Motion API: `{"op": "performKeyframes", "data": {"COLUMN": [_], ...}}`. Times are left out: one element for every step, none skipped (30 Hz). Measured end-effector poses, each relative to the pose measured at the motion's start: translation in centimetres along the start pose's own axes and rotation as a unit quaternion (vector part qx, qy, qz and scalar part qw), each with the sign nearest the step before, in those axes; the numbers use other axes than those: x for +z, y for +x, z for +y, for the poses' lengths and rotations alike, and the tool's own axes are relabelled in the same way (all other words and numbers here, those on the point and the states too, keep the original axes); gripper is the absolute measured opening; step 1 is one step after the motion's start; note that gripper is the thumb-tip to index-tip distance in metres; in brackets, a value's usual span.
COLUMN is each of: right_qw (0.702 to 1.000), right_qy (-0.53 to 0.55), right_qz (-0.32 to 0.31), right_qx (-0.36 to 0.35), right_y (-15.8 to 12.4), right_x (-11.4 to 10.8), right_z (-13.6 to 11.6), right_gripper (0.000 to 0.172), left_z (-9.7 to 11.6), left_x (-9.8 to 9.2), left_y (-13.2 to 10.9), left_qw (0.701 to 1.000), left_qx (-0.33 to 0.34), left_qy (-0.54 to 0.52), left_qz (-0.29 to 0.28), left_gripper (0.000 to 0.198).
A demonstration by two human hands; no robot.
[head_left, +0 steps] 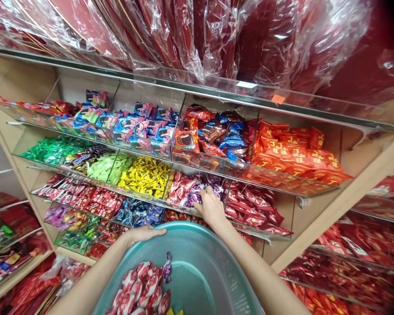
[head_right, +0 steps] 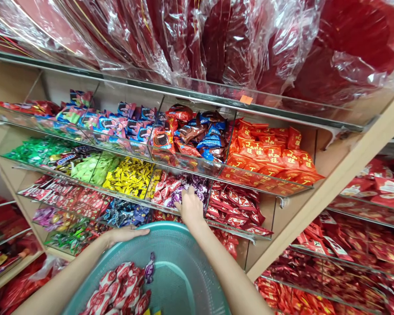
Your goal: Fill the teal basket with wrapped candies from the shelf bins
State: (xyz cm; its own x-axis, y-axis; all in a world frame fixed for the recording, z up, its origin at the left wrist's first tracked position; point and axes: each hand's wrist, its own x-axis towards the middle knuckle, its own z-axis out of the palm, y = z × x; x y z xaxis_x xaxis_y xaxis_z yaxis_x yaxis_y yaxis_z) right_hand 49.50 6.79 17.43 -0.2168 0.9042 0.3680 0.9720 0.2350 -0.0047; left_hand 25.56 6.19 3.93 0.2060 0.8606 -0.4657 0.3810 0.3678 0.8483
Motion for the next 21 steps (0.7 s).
{"op": "performKeyframes", "data": {"right_qw": [1.000, 1.000, 0.999, 0.998, 0.996, 0.993, 0.990, 0.985, 0.980, 0.975, 0.971, 0.966, 0.960, 0.955, 0.948, 0.943, 0.937, 0.929, 0.917, 0.899, 0.880], "right_qy": [0.009, 0.020, 0.033, 0.049, 0.067, 0.087, 0.110, 0.134, 0.159, 0.183, 0.208, 0.233, 0.257, 0.279, 0.300, 0.317, 0.329, 0.341, 0.351, 0.362, 0.370], "right_qz": [0.009, 0.020, 0.032, 0.047, 0.062, 0.076, 0.089, 0.100, 0.105, 0.103, 0.092, 0.072, 0.045, 0.013, -0.023, -0.061, -0.094, -0.138, -0.190, -0.248, -0.292], "right_qx": [0.000, -0.001, -0.002, -0.004, -0.009, -0.017, -0.026, -0.038, -0.051, -0.066, -0.080, -0.092, -0.100, -0.103, -0.099, -0.086, -0.065, -0.040, -0.012, 0.021, 0.055], "right_y": [-0.1, -0.2, -0.4, -0.6, -0.9, -1.3, -1.8, -2.4, -3.1, -3.8, -4.5, -5.1, -5.7, -6.2, -6.6, -6.9, -7.2, -7.4, -7.5, -7.7, -7.9], "right_x": [-0.1, -0.2, -0.5, -0.9, -1.5, -2.1, -2.7, -3.3, -3.8, -4.1, -4.0, -3.6, -2.9, -1.7, -0.1, 1.6, 3.6, 5.5, 7.3, 9.0, 10.4], "right_z": [0.1, 0.3, 0.3, 0.4, 0.3, 0.2, 0.1, -0.2, -0.5, -0.9, -1.2, -1.5, -1.7, -1.9, -1.9, -1.8, -1.6, -1.4, -1.2, -0.9, -0.7], "right_gripper": [0.028, 0.027, 0.027, 0.027, 0.027, 0.028, 0.028, 0.027, 0.027, 0.027, 0.026, 0.026, 0.025, 0.025, 0.025, 0.025, 0.026, 0.027, 0.027, 0.029, 0.030], "left_z": [0.2, 0.4, 0.6, 0.8, 1.1, 1.3, 1.5, 1.6, 1.8, 1.9, 2.0, 2.0, 2.0, 2.0, 2.0, 1.9, 1.8, 1.7, 1.6, 1.5, 1.4], "left_x": [0.0, 0.1, 0.2, 0.3, 0.4, 0.5, 0.6, 0.7, 0.8, 0.8, 0.8, 0.9, 0.9, 0.9, 0.8, 0.8, 0.8, 0.8, 0.8, 0.8, 0.8], "left_y": [-0.2, -0.5, -0.7, -1.0, -1.3, -1.5, -1.7, -1.9, -2.0, -2.0, -2.0, -2.0, -2.0, -2.0, -1.9, -1.9, -1.9, -1.8, -1.8, -1.7, -1.6], "left_qw": [1.000, 1.000, 0.999, 0.999, 0.998, 0.997, 0.997, 0.998, 0.998, 0.998, 0.998, 0.999, 0.999, 0.999, 0.999, 0.999, 0.999, 0.999, 0.999, 0.999, 0.999], "left_qx": [-0.009, -0.022, -0.036, -0.044, -0.051, -0.055, -0.056, -0.055, -0.052, -0.051, -0.049, -0.047, -0.044, -0.040, -0.037, -0.036, -0.036, -0.038, -0.042, -0.045, -0.045], "left_qy": [-0.005, -0.012, -0.019, -0.024, -0.029, -0.032, -0.035, -0.036, -0.034, -0.029, -0.022, -0.015, -0.007, -0.001, 0.003, 0.005, 0.006, 0.005, 0.004, 0.002, 0.002], "left_qz": [-0.002, -0.001, 0.003, 0.016, 0.030, 0.036, 0.033, 0.022, 0.009, -0.004, -0.009, -0.012, -0.013, -0.017, -0.021, -0.025, -0.026, -0.025, -0.020, -0.014, -0.010], "left_gripper": [0.071, 0.071, 0.072, 0.073, 0.073, 0.073, 0.072, 0.070, 0.068, 0.067, 0.065, 0.065, 0.064, 0.062, 0.062, 0.062, 0.063, 0.063, 0.064, 0.065, 0.065]}}
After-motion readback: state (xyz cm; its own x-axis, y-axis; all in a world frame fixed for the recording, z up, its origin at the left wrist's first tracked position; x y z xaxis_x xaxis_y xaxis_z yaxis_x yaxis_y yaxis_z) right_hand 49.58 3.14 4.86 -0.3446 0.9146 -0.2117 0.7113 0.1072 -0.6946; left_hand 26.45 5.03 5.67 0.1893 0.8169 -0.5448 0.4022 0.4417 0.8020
